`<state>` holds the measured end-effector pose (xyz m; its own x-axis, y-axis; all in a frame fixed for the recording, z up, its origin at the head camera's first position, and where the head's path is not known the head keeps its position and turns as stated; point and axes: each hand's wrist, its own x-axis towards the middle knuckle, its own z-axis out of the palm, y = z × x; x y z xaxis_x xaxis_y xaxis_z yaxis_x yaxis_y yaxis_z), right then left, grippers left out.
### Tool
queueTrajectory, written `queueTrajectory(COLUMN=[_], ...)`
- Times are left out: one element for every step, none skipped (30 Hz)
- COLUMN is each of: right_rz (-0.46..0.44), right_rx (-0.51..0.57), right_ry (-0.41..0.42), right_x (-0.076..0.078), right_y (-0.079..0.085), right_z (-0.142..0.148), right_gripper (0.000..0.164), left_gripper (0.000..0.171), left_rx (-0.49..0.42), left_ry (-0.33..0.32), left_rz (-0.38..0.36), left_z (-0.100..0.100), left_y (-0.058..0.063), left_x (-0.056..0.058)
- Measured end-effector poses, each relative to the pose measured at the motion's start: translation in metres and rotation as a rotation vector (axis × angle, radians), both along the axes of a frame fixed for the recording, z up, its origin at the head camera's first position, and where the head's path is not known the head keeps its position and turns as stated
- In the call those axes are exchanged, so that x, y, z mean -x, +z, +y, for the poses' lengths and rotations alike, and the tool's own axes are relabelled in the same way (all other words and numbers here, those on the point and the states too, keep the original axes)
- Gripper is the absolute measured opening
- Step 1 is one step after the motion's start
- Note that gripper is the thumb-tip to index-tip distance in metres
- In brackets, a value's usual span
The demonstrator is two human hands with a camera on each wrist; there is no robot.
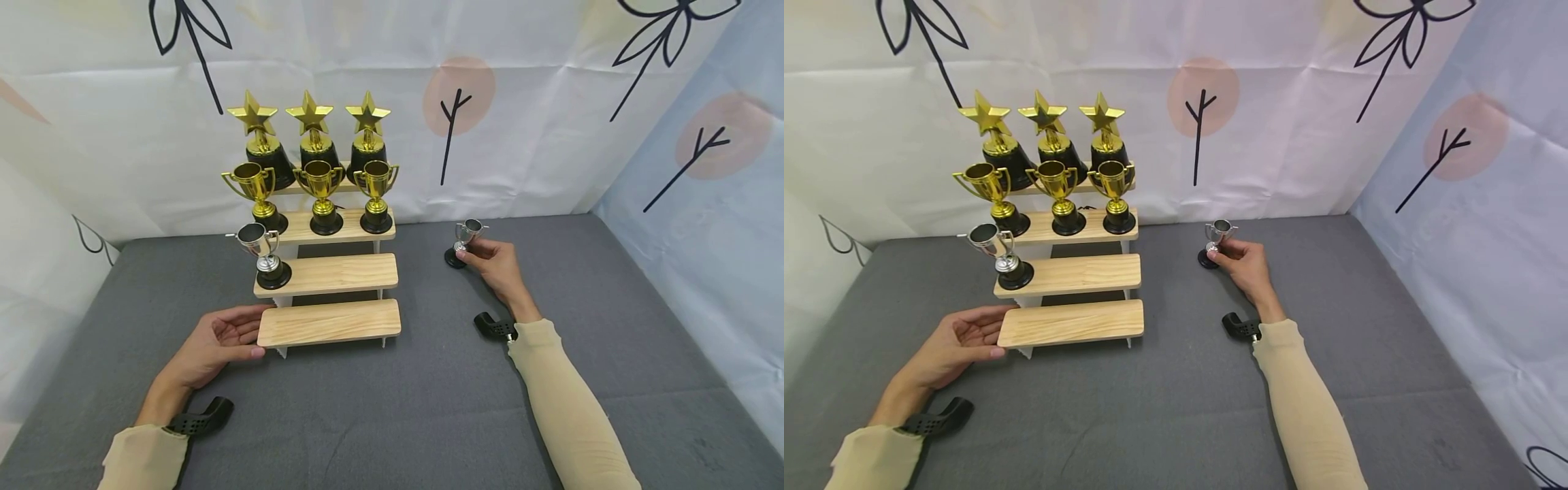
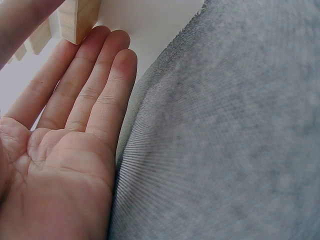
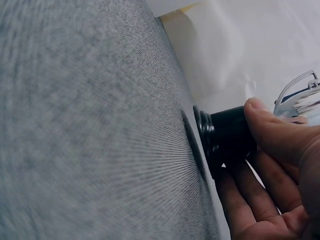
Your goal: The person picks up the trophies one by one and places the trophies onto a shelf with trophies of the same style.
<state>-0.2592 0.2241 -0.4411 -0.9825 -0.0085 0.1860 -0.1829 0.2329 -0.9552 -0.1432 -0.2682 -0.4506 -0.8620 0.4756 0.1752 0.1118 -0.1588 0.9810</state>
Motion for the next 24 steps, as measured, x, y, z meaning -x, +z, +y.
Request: queueTrajectory(right_rz=[-0.002,-0.003,-0.005,-0.006,-0.007,-0.009,-0.009,-0.008,-0.005,-0.002,0.003,0.006,0.011,0.014,0.016,0.017,0.019,0.022,0.027,0.033,0.041,0.048,0.057,0.066], right_rx=[-0.001,-0.004,-0.009,-0.015,-0.025,-0.031,-0.034,-0.04,-0.04,-0.042,-0.044,-0.041,-0.042,-0.047,-0.047,-0.05,-0.051,-0.053,-0.052,-0.052,-0.05,-0.046,-0.042,-0.04], right_ry=[0.001,0.003,0.004,0.005,0.006,0.01,0.016,0.022,0.029,0.037,0.044,0.054,0.061,0.065,0.071,0.076,0.081,0.087,0.092,0.096,0.103,0.107,0.115,0.122], right_x=[0.0,-0.001,-0.002,-0.003,-0.004,-0.004,-0.005,-0.005,-0.006,-0.006,-0.007,-0.007,-0.008,-0.009,-0.01,-0.01,-0.011,-0.012,-0.013,-0.014,-0.016,-0.017,-0.018,-0.019], right_y=[0.001,0.002,0.004,0.006,0.007,0.009,0.011,0.012,0.014,0.016,0.017,0.019,0.021,0.024,0.026,0.028,0.031,0.033,0.036,0.038,0.041,0.044,0.047,0.05], right_z=[0.0,-0.001,-0.001,-0.002,-0.003,-0.004,-0.005,-0.006,-0.007,-0.009,-0.01,-0.011,-0.013,-0.013,-0.014,-0.015,-0.016,-0.016,-0.017,-0.018,-0.018,-0.019,-0.02,-0.021], right_gripper=[0.035,0.035,0.035,0.035,0.036,0.036,0.036,0.036,0.035,0.035,0.034,0.034,0.033,0.033,0.033,0.033,0.033,0.033,0.033,0.032,0.032,0.032,0.032,0.032], left_gripper=[0.066,0.066,0.066,0.066,0.066,0.066,0.066,0.066,0.066,0.065,0.065,0.065,0.065,0.065,0.065,0.065,0.065,0.065,0.065,0.065,0.065,0.065,0.065,0.065], left_rx=[-0.003,-0.005,-0.003,0.0,0.004,0.008,0.013,0.018,0.022,0.024,0.023,0.023,0.021,0.019,0.017,0.015,0.014,0.014,0.015,0.016,0.017,0.019,0.021,0.022], left_ry=[-0.002,-0.003,-0.001,0.0,0.002,0.006,0.009,0.013,0.016,0.018,0.018,0.019,0.018,0.017,0.016,0.016,0.015,0.016,0.016,0.017,0.017,0.017,0.018,0.019], left_rz=[0.0,0.0,0.0,0.0,-0.001,-0.002,-0.002,-0.003,-0.003,-0.003,-0.003,-0.002,-0.001,0.0,0.001,0.002,0.002,0.001,0.0,0.0,0.0,0.0,0.0,0.001], left_z=[0.0,0.0,0.0,0.0,0.0,0.0,-0.001,-0.001,-0.001,-0.001,-0.001,-0.001,-0.001,-0.001,-0.001,-0.001,-0.001,-0.001,-0.001,-0.001,-0.001,-0.001,-0.001,-0.001], left_y=[0.0,0.0,0.0,0.0,0.0,0.0,-0.001,-0.001,-0.001,-0.001,-0.001,-0.001,-0.001,-0.002,-0.002,-0.002,-0.002,-0.002,-0.002,-0.002,-0.002,-0.001,-0.001,-0.001], left_x=[0.0,0.0,0.0,0.0,0.0,0.0,0.0,0.0,0.0,0.0,0.0,0.0,0.0,0.0,0.0,0.0,0.0,0.0,0.0,0.0,0.0,0.0,0.0,0.0])
